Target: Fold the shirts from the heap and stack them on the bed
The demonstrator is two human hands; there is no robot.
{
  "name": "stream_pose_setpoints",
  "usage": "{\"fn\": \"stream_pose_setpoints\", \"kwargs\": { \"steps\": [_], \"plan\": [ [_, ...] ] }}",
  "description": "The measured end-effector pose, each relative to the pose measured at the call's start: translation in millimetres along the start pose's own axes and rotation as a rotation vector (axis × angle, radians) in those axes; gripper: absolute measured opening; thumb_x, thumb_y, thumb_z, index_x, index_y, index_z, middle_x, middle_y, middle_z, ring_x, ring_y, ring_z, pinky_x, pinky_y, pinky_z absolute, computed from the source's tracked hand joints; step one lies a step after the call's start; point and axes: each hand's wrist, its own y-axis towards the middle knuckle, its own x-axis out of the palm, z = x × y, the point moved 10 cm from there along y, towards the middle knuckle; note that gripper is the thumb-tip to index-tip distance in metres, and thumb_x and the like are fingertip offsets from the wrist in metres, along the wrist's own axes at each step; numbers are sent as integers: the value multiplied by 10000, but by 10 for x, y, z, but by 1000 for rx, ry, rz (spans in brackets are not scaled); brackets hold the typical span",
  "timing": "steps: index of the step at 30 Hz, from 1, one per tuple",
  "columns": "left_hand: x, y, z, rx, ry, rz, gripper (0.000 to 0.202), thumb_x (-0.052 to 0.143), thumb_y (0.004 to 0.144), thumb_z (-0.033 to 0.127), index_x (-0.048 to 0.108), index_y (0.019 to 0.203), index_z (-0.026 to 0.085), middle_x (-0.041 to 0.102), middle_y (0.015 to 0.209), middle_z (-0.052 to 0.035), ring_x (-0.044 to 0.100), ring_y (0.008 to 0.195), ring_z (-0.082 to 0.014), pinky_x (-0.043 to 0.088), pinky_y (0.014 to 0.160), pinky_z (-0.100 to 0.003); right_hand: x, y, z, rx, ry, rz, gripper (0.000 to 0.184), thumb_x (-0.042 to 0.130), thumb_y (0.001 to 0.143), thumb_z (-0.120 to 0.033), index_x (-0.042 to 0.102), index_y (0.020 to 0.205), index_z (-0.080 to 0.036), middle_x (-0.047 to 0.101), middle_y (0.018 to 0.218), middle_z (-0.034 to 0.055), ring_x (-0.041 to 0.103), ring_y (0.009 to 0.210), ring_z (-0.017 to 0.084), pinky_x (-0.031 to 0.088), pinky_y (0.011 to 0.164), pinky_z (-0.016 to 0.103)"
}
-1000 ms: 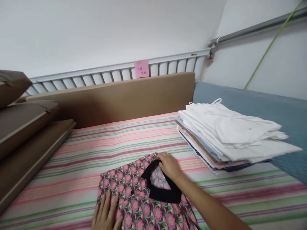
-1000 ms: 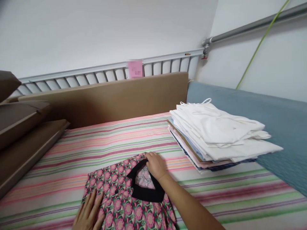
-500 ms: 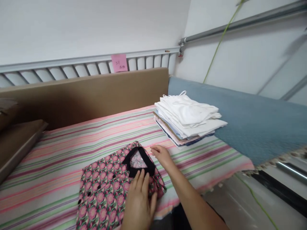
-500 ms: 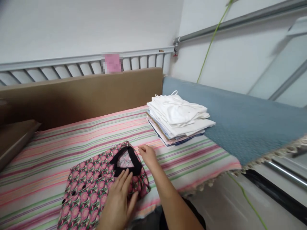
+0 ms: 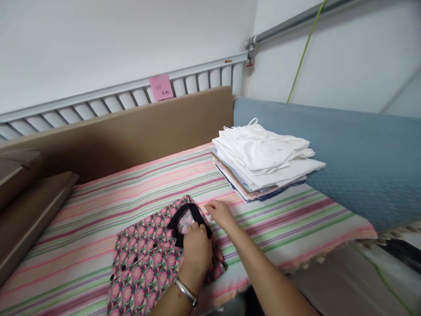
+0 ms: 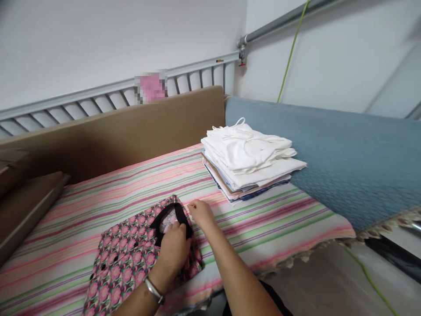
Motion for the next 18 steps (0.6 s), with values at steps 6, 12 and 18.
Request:
{"fn": "stream_pose_setpoints", "kwargs": {
  "steps": [6, 12, 18],
  "plan": [
    [59, 51, -335, -20, -298, -58, 108, 462, 790, 197, 538, 721, 165, 598, 749, -51, 544, 722, -165, 400, 690, -278, -43, 31, -48, -17, 9, 19, 182, 509, 787, -260, 666, 770, -169, 669, 672, 6, 589, 550, 95, 422, 580, 198],
    [3, -70, -96, -24, -161, 60, 160, 516, 757, 272, 591, 842, 159, 579, 958, -132, 505, 947, -288, 383, 811, -404, -43, 8, -88, -35, -18, 42, 190, 502, 784, -248, 674, 815, -173, 686, 715, 16, 591, 573, 100, 417, 585, 201],
    [-52, -9, -371, -57, -711, 123, 92, 513, 675, 196, 480, 589, 208, 512, 678, -41, 497, 732, -208, 396, 753, -364, -56, -8, -62, -42, -7, 62, 191, 499, 785, -267, 662, 782, -168, 678, 694, 12, 587, 552, 96, 414, 574, 199]
  ]
}}
